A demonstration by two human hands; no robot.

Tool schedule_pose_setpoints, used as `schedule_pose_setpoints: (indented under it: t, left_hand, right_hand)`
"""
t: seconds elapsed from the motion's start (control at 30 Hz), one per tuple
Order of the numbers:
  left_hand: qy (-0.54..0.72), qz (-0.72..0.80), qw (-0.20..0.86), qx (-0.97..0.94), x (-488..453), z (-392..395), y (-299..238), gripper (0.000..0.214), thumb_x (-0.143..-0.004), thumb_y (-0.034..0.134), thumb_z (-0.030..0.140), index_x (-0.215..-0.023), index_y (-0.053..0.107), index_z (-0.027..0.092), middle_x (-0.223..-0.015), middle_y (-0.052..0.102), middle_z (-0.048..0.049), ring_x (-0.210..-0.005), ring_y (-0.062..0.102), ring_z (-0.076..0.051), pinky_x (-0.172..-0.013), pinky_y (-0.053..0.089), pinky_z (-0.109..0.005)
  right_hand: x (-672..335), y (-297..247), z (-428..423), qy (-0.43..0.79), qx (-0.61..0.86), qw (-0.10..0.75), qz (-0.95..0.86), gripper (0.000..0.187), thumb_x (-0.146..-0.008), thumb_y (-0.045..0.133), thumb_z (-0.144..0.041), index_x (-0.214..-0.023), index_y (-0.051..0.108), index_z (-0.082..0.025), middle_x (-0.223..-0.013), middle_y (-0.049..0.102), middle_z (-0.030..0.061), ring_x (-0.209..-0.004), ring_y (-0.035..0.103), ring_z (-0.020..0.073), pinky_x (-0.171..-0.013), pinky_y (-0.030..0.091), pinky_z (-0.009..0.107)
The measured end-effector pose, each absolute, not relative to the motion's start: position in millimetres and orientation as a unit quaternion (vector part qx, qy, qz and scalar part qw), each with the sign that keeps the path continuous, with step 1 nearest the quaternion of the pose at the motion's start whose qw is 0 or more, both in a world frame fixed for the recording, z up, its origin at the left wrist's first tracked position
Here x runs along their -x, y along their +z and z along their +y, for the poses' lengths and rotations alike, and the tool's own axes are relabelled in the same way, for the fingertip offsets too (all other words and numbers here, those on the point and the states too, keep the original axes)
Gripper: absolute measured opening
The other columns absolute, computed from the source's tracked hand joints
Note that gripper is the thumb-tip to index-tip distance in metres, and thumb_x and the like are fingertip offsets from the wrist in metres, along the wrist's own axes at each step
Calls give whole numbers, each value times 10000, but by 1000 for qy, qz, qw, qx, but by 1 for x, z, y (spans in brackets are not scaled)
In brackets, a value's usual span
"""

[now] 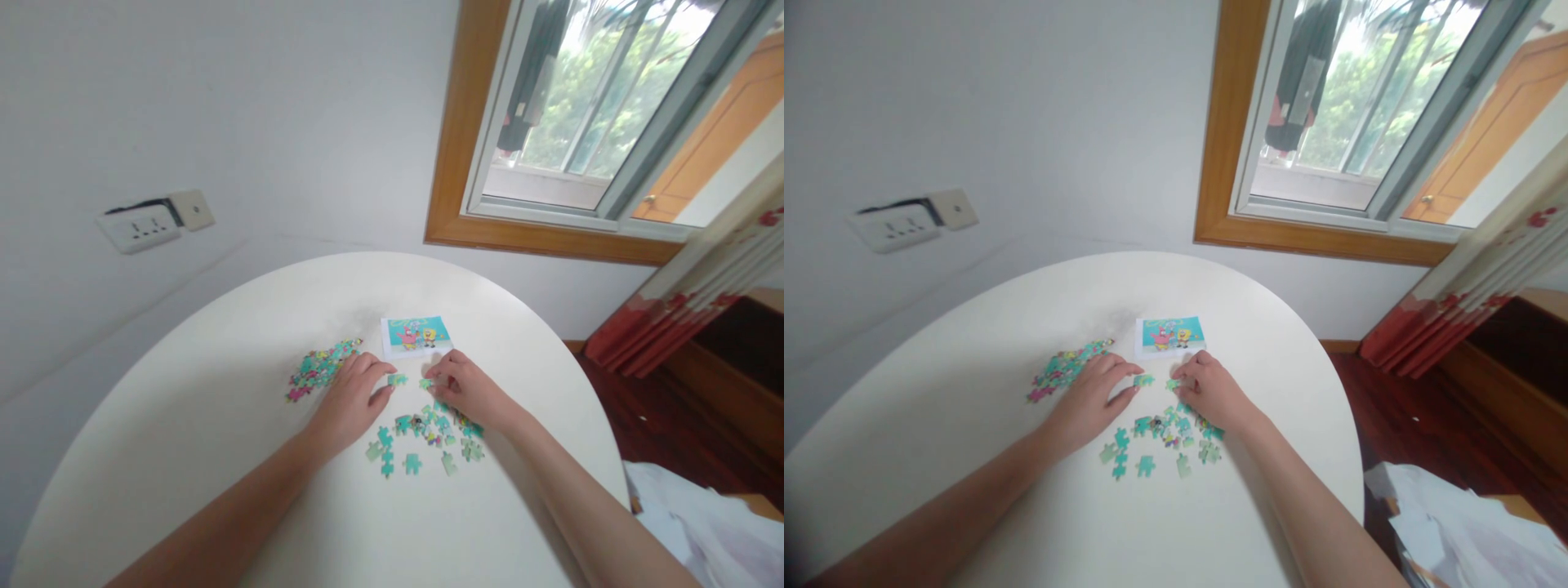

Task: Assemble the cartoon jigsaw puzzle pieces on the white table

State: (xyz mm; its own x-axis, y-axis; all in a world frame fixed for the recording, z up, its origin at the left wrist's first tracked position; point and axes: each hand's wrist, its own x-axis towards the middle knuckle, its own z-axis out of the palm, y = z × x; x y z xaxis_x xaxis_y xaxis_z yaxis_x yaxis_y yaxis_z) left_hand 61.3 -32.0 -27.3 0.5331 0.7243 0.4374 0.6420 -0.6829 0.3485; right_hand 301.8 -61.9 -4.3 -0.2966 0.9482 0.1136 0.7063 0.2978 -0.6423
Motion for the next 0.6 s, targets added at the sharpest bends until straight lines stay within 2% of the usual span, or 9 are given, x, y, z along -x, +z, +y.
schedule_pose_setpoints:
  t: [0.33,0.6]
  left_hand:
    - [279,391,69,-875,-61,-32,-25,194,-871,535,196,-1046,620,200,-997,585,-73,-980,524,-249,-892,427,-412]
    - [283,384,67,-876,-60,-30,-28,201,-877,531,213,-1060,616,210,-990,582,-69,-971,525,-247,-896,426,-416]
  right_hand:
    - [-307,-1,-58,253,584,232,-736,170,-744,633,-122,-905,676,-152,-945,555,43,-679,535,97,-697,463,235]
    - [-309,-2,-56,256,602,258,-711,92,-723,581,-100,-773,591,-176,-692,603,-19,-623,525,101,-589,401,203]
